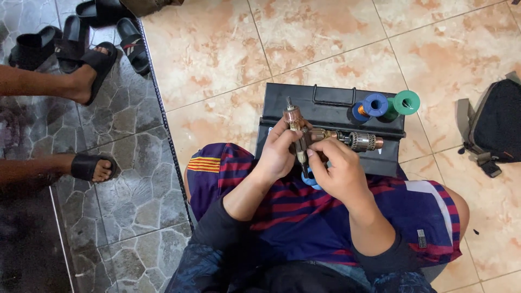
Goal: Manually winding or repairing a motor armature using hand tools.
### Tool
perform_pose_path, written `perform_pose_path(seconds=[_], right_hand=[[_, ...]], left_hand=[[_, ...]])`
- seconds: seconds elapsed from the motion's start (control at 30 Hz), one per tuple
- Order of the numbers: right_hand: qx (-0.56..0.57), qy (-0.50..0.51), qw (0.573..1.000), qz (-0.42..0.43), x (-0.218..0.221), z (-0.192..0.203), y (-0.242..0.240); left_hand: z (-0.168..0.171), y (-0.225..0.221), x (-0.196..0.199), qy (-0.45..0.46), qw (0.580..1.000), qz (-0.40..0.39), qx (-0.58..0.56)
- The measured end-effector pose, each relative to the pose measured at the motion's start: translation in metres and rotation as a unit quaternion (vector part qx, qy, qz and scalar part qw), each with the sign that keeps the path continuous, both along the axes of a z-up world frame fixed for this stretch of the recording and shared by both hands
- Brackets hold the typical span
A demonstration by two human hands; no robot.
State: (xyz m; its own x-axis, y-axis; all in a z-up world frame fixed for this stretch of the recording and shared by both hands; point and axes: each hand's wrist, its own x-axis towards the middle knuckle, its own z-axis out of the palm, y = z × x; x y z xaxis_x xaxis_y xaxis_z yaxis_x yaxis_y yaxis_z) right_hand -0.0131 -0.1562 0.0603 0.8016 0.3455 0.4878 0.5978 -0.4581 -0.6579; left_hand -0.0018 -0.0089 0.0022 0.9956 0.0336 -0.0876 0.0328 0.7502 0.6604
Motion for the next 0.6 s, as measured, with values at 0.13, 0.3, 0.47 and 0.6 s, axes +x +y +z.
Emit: perform_pose_path(seconds=[0.13,0.3,0.47,0.6], right_hand=[[-0.014,0.014,1.000,0.001,-0.002,0.000,0.001],[-0.050,0.049,0.997,0.020,-0.002,-0.003,0.000],[-0.063,0.037,0.997,0.012,-0.006,0.004,-0.001],[-0.080,0.025,0.996,0.030,-0.009,0.019,-0.001]], left_hand=[[-0.011,0.007,0.006,0.013,1.000,-0.010,-0.027],[-0.016,0.007,0.010,0.009,0.998,-0.040,-0.058],[-0.009,0.007,0.008,-0.024,0.998,-0.044,-0.036],[-0.011,0.008,0.007,-0.056,0.996,-0.066,-0.014]])
